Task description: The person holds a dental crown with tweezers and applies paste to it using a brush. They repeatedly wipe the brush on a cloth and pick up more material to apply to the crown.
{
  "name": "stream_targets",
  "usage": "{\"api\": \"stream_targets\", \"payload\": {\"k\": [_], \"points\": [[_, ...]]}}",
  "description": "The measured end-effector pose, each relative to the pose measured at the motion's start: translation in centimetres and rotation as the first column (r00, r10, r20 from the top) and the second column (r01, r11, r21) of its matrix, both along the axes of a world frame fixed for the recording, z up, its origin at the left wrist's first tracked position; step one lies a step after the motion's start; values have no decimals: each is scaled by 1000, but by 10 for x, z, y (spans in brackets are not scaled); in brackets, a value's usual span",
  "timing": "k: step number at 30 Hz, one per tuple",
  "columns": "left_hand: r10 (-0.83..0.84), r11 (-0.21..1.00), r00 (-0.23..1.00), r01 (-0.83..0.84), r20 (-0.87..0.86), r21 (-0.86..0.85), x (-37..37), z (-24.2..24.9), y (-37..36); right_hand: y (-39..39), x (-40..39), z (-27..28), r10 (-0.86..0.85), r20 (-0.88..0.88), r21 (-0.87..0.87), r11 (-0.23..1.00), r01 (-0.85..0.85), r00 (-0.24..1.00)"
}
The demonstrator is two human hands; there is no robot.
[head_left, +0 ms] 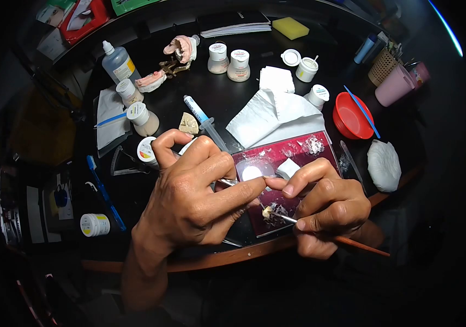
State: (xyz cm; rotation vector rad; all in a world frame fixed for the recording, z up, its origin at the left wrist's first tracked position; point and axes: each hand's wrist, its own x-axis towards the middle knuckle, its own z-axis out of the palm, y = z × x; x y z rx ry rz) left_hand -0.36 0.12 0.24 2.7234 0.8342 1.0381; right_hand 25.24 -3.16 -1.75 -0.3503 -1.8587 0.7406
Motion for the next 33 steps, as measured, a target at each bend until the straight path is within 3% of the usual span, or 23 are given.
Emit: {"api": "stream_targets", "payload": {"k": [33], "points": [[-12, 1000, 1000, 12, -6, 7, -1, 0, 0, -3, -3, 1, -24, -30, 18, 1000, 25, 999]]}}
